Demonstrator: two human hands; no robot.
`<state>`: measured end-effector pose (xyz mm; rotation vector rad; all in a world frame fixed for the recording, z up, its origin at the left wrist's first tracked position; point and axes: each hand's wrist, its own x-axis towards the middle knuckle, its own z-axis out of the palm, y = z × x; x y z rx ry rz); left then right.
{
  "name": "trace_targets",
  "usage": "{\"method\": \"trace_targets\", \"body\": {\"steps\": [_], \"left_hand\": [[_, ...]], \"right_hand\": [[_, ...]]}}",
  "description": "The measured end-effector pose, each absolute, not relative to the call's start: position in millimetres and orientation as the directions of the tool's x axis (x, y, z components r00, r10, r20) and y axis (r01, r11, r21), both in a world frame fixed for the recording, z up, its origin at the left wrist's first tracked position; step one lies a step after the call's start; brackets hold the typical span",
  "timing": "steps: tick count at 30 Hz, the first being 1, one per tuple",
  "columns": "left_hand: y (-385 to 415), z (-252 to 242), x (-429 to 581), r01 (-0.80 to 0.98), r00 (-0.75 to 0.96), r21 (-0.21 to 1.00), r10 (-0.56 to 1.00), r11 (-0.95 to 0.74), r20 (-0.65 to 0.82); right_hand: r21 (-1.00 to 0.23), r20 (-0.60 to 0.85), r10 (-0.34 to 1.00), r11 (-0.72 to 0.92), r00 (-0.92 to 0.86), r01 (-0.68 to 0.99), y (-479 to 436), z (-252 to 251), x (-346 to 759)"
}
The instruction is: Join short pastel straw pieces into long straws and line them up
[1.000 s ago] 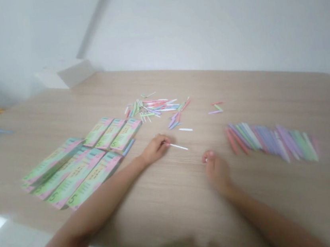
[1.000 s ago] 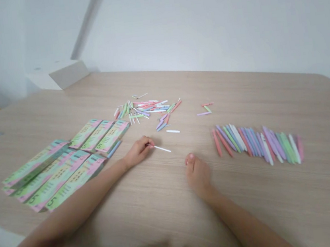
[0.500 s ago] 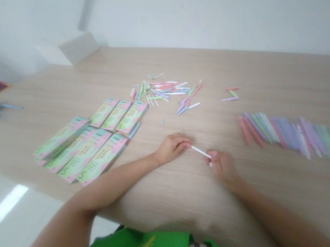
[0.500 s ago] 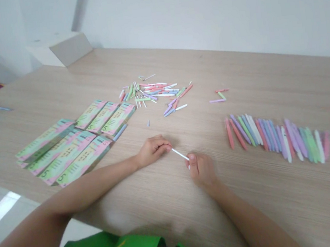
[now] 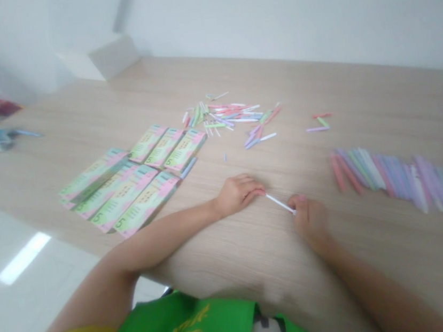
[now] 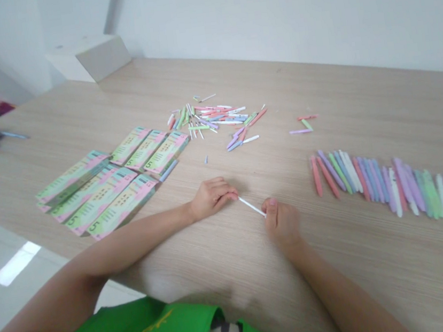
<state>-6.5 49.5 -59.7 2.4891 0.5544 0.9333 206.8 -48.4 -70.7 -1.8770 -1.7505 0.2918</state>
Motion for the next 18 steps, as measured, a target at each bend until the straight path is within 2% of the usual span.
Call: {"method": "trace_targets", "body": {"steps": [7,14,18], "left_hand": [[47.1,-61.3,-6.8,0.223,0.680,0.487,0.493,-0.844,0.543],[44.8,-60.2,-6.8,0.201,0.701,0.450,0.449,-0.870,0.554],[45.0,-59.1,-6.8,0.199,0.711,0.420,0.426,-0.885,0.560]], "right_hand": [[-0.385,0.255,0.956,-0.039,0.147,0.922,-54.3,-71.3,204.7],[-0.327,0.225,0.965,-0.058,0.137,0.943,-54.4,-66.9,199.4],[-0.269,0.257,0.959,-0.045,0.117,0.962,-53.8,-67.8,197.2]]}}
